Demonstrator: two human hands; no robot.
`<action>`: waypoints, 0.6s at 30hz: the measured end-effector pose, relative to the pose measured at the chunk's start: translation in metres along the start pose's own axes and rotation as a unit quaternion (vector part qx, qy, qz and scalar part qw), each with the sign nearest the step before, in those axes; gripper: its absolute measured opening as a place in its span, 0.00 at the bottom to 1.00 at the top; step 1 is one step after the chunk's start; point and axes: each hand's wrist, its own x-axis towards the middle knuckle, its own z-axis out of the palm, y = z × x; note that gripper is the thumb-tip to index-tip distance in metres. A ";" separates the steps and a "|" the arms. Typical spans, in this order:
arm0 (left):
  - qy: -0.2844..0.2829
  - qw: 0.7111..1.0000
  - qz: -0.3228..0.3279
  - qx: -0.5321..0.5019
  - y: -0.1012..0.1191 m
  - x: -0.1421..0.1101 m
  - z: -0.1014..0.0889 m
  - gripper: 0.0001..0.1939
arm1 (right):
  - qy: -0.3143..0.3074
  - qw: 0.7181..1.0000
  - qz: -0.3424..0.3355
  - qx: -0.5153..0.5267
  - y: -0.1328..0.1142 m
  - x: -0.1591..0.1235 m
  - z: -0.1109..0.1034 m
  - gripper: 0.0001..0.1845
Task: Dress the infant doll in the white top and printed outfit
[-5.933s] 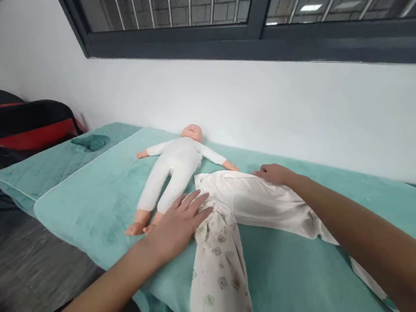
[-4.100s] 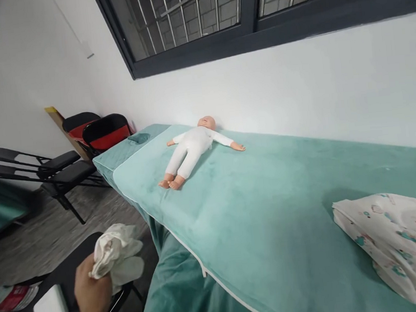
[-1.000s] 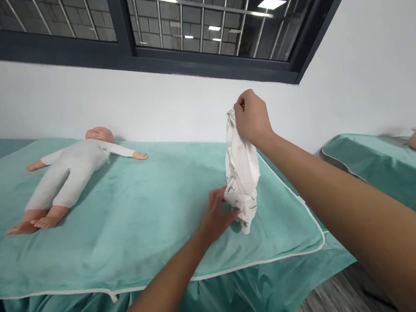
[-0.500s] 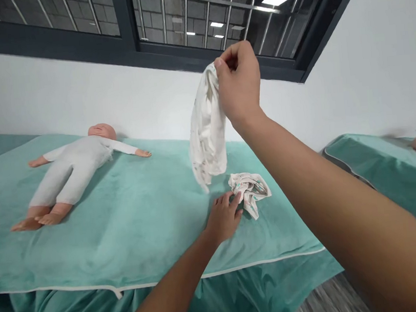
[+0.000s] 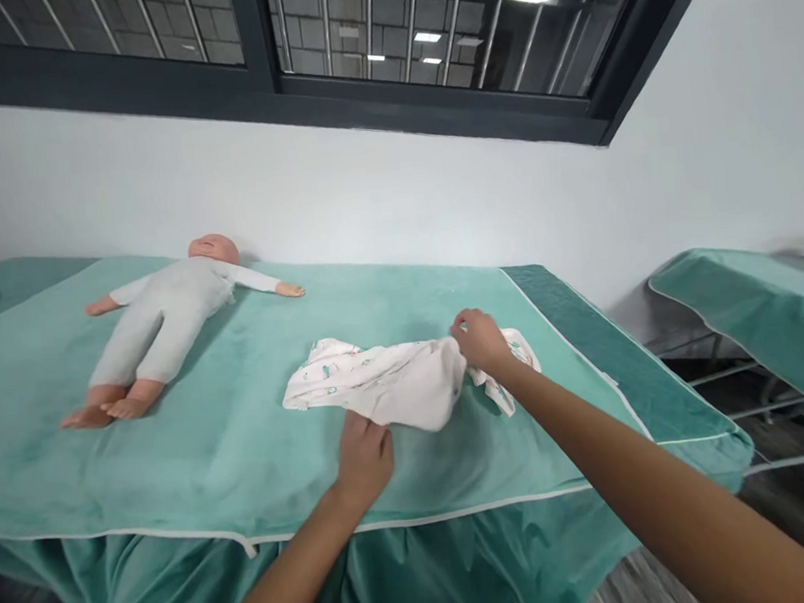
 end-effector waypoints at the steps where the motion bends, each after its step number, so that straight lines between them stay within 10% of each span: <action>1: 0.005 1.000 0.019 -0.003 -0.006 -0.003 -0.011 0.16 | 0.004 1.000 -0.008 -0.023 0.014 -0.007 0.005 0.13; 8: -0.039 0.995 -0.005 0.091 -0.042 0.016 -0.061 0.17 | -0.065 0.976 0.046 -0.201 0.082 -0.038 0.010 0.29; 18: -0.205 0.949 -0.060 0.232 -0.066 0.063 -0.062 0.25 | -0.089 0.963 -0.117 -0.225 0.081 -0.077 0.010 0.20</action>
